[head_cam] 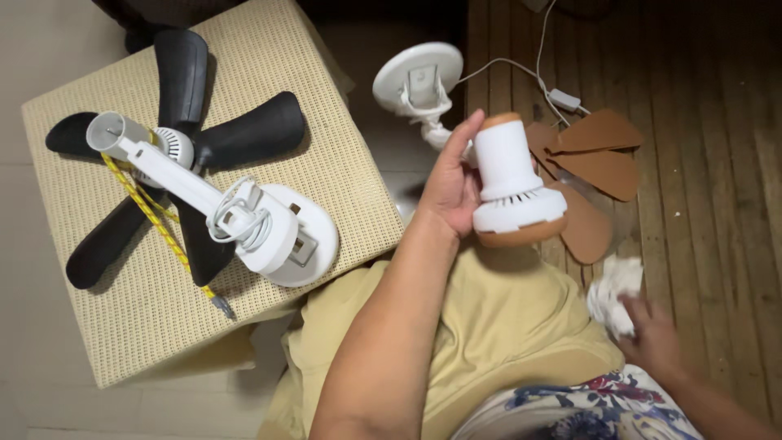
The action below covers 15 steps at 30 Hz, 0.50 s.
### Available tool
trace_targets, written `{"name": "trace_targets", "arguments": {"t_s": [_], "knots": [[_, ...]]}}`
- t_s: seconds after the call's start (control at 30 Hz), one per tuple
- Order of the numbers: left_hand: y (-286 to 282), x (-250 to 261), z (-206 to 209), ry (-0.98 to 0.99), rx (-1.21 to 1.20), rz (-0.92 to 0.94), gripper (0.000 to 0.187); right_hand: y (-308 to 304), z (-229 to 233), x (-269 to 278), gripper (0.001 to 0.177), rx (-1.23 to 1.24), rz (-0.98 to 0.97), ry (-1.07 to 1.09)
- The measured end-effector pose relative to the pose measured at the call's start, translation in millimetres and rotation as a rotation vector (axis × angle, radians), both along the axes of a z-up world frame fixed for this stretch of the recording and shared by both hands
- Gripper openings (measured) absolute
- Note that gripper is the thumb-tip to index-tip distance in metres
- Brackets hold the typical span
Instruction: The person wipes several brown fan blades with a white cloth, then attaches them one by one to a white fan motor housing. They continue wiping the fan body and base, then place the assembled fan upright on the wooden floor.
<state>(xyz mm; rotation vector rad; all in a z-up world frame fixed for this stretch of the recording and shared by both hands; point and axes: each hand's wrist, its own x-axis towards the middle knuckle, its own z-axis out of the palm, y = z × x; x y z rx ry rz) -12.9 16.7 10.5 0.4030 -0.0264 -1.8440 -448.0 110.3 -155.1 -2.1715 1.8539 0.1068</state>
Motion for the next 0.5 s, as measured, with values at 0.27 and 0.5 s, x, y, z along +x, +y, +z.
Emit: {"name": "trace_targets", "arguments": {"t_s": [0.27,0.5], "knots": [[23.5,-14.4,3.6,-0.205,0.06,-0.024,0.05,-102.0,157.7,47.4,0.081,-0.053,-0.227,-0.54],[24.6,-26.0,-16.4,-0.164,0.018,-0.01,0.051,-61.0,276.3,228.0,0.083,-0.56,0.819,-0.549]]}}
